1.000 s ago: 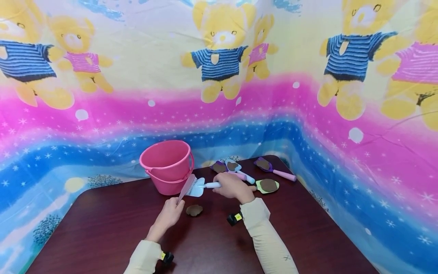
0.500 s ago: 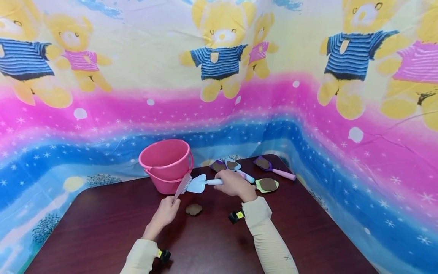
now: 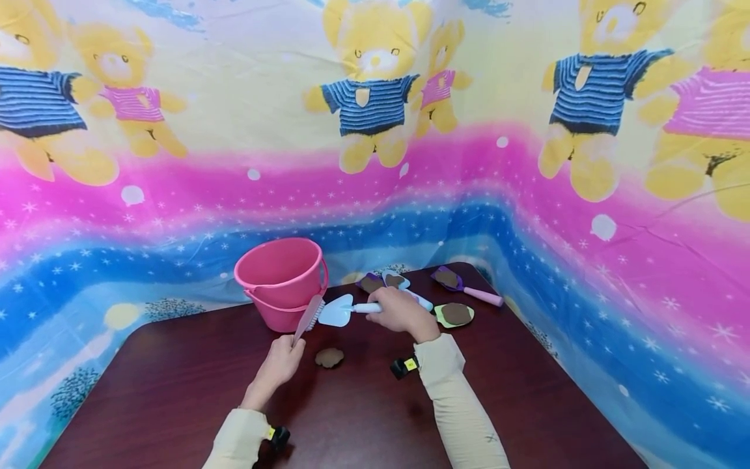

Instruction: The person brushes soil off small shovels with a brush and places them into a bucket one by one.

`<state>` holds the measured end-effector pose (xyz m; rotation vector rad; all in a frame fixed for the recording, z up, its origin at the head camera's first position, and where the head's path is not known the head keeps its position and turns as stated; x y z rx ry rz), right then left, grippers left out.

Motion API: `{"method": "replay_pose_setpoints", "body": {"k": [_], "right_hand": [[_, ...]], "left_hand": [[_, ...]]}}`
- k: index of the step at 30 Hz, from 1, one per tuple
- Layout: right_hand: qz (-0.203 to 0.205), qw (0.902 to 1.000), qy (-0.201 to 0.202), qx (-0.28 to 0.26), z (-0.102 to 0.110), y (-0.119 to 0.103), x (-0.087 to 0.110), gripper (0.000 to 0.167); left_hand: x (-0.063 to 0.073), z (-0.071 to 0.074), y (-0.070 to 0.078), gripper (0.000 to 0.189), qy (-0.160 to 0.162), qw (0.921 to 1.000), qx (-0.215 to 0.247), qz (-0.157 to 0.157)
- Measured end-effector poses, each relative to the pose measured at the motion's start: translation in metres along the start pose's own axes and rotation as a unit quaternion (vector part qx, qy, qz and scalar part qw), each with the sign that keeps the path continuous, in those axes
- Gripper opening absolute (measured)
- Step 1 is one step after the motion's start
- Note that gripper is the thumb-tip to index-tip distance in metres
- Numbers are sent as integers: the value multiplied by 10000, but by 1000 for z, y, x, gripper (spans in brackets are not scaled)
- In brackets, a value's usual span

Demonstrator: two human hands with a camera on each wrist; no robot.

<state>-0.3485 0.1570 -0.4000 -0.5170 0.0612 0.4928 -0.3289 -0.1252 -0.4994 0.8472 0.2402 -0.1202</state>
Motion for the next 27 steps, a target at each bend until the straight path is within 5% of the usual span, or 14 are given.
{"method": "replay_pose_setpoints", "body": {"k": [13,27], "right_hand": [[-7,9999,-31,-151,1,1,1,7],[84,9998,-166,12,-11,2,-6,7]], "left_hand": [[1,4,2,34,113,9998,141,-12],[7,-3,25,34,-91,9991,333,-257]]}}
Point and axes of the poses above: each hand's wrist, its own x-axis away from the middle knuckle, its own z-axis out of the back of the hand, y = z × x, the point moved 2 cm from there along -x, towards the middle knuckle, and after that the axes turned 4 degrees about y, right-handed, at the moved point
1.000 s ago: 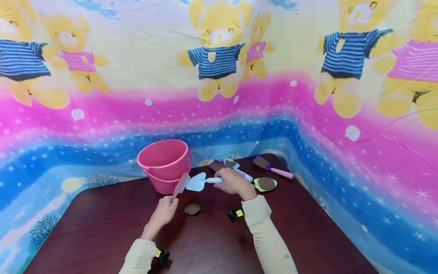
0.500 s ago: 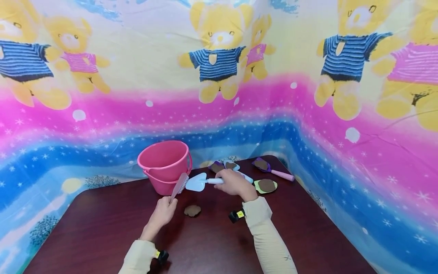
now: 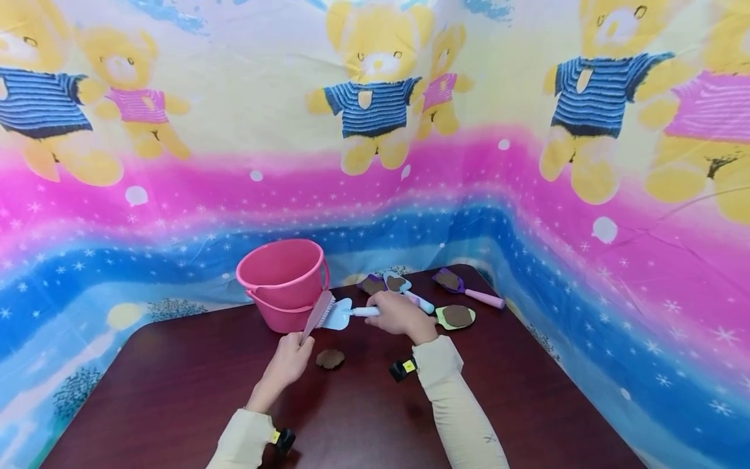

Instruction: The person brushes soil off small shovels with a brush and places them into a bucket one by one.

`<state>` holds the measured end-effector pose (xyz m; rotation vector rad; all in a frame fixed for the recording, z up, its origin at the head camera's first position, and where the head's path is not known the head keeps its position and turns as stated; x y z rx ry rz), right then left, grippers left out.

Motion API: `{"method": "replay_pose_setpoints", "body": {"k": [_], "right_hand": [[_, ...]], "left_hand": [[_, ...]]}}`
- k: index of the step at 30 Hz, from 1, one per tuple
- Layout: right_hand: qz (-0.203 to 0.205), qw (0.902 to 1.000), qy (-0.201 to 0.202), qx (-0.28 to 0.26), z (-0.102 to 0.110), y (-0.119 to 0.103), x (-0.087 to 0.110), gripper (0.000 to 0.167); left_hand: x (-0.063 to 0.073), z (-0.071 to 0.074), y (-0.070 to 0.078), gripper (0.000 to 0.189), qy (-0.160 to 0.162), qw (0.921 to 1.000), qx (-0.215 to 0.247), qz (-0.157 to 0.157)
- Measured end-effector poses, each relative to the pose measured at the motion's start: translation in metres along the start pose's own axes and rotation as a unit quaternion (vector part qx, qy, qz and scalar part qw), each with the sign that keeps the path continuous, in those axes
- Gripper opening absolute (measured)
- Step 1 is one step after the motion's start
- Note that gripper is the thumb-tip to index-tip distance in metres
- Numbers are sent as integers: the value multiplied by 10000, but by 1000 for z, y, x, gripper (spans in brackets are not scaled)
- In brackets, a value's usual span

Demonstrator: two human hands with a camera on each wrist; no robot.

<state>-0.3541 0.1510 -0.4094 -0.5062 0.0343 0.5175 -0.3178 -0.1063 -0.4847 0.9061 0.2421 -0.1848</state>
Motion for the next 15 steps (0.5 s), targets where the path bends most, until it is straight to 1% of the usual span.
{"method": "replay_pose_setpoints", "body": {"k": [4,8,12,15], "right_hand": [[87,9999,-55,64,-5,-2,-4,6],[201,9995,-4,243,-9,-3,-8,6],[257,9991,10,325,-11,-4,-8,8],[235,9993,-11,300,-13,-4,-8,7]], "left_hand": [[2,-4,8,33,-144,9997,147,-102],[3,-7,16,34,-219,9992,206,-269],[4,-11,20,35,-316,9986,187,-388],[7,-13,19,34,-439,9985,196,-277]]}}
Point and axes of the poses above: each hand's wrist, its own x-axis away from the middle knuckle, its own z-axis out of the back of the hand, y = z × x, the point moved 2 cm from there along -x, towards the middle knuckle, and after that the axes turned 4 degrees about y, right-handed, at the moved point
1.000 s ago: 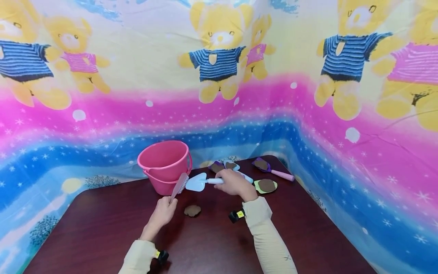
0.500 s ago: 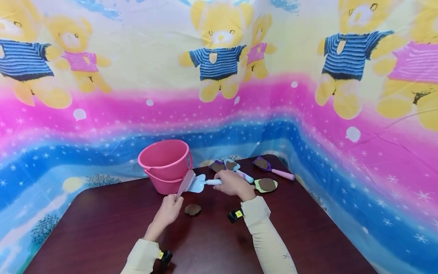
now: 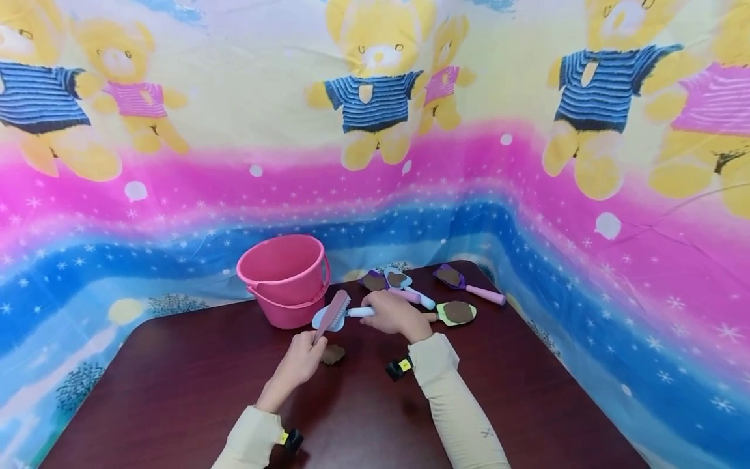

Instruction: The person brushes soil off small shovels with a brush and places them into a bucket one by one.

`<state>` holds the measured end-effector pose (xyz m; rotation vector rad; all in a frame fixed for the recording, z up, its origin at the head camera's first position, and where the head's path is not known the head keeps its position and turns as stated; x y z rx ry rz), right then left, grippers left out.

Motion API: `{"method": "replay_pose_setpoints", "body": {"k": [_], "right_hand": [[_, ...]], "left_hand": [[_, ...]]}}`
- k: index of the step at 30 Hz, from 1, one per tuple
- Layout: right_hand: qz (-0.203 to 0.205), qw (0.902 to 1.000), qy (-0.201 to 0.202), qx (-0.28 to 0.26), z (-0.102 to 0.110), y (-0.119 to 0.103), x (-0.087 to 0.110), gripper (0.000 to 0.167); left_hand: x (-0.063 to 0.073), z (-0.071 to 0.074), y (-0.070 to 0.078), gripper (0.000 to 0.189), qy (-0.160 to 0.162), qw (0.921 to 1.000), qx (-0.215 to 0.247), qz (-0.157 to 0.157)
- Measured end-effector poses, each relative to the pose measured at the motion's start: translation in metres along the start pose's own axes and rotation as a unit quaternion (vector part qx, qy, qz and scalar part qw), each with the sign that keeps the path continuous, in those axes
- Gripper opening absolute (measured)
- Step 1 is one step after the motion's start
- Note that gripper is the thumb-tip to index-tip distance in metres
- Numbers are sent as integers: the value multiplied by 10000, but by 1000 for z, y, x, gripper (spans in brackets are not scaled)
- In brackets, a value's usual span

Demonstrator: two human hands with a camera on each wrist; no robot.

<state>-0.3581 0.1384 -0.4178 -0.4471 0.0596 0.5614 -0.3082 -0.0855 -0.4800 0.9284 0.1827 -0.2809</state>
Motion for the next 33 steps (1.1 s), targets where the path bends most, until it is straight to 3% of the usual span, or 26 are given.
{"method": "replay_pose_setpoints", "body": {"k": [11,19,28,33], "right_hand": [[-112,9999,46,-37,6,0,1,7],[-196,9995,-51,-241,10,1,4,6],[-120,9993,127,-334,18,2,9,10],[-270,9987,136,-410,21,3,13,10]], "left_hand": [[-2,3,-6,31,-193,9994,-53,291],[-3,7,-13,31,-15,9992,-224,342],[-4,11,-21,34,146,9990,-168,394],[-3,11,-26,35,205,9984,-212,485]]}}
Point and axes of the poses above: each hand's wrist, its own x-axis away from the middle knuckle, its own z-axis out of the back of the hand, y = z × x, the point moved 2 cm from there along -x, towards the middle knuckle, and after that the axes turned 4 degrees about y, right-handed, at the moved point
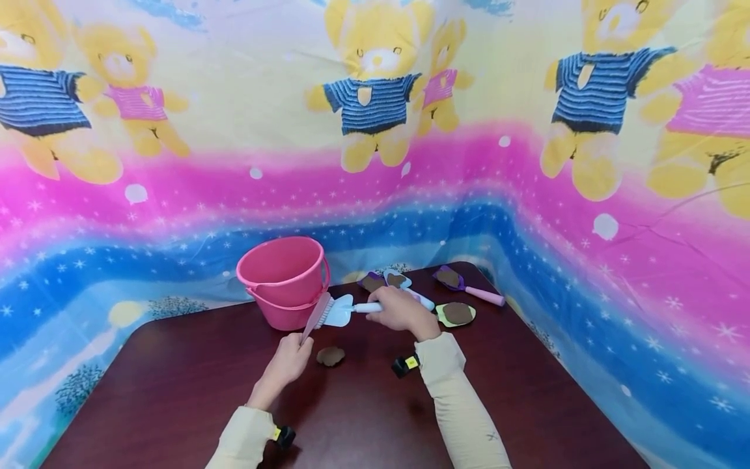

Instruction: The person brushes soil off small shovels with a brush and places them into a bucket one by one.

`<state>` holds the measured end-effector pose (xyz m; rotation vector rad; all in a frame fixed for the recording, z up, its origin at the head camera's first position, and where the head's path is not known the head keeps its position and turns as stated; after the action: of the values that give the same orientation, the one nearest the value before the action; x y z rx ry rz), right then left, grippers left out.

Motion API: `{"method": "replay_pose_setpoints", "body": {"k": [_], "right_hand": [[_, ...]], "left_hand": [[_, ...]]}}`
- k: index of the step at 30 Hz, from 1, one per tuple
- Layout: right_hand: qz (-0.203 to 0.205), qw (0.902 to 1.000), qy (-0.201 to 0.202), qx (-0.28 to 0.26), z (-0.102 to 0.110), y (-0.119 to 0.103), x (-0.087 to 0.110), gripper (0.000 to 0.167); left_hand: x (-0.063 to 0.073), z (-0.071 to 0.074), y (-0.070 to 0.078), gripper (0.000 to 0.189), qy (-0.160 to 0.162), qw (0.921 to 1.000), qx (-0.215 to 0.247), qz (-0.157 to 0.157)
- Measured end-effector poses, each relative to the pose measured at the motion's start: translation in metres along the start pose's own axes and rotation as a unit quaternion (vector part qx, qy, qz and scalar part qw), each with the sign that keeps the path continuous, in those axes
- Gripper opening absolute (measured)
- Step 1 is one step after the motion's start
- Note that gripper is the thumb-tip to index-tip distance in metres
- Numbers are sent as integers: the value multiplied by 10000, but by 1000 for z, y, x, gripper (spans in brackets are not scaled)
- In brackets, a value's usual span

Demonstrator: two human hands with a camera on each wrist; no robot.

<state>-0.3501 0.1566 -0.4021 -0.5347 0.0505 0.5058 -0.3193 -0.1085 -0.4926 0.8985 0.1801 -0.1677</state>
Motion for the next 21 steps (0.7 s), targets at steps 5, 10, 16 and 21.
{"method": "replay_pose_setpoints", "body": {"k": [5,10,16,21], "right_hand": [[-60,10000,27,8,3,1,0,12],[-49,10000,21,23,1,0,2,10],[-21,10000,7,-25,5,-1,4,7],[29,10000,7,-12,9,0,4,9]], "left_hand": [[-2,2,-1,34,-5,10000,-91,41],[0,1,-3,34,-37,10000,-30,46],[-1,2,-4,35,64,9999,-129,31],[-3,5,-5,35,167,9996,-214,75]]}}
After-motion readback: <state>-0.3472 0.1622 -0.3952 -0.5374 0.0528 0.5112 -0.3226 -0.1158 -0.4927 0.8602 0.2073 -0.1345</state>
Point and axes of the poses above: each hand's wrist, its own x-axis away from the middle knuckle, its own z-axis out of the back of the hand, y = z × x, the point moved 2 cm from there along -x, towards the middle knuckle, and after that the axes turned 4 degrees about y, right-handed, at the moved point
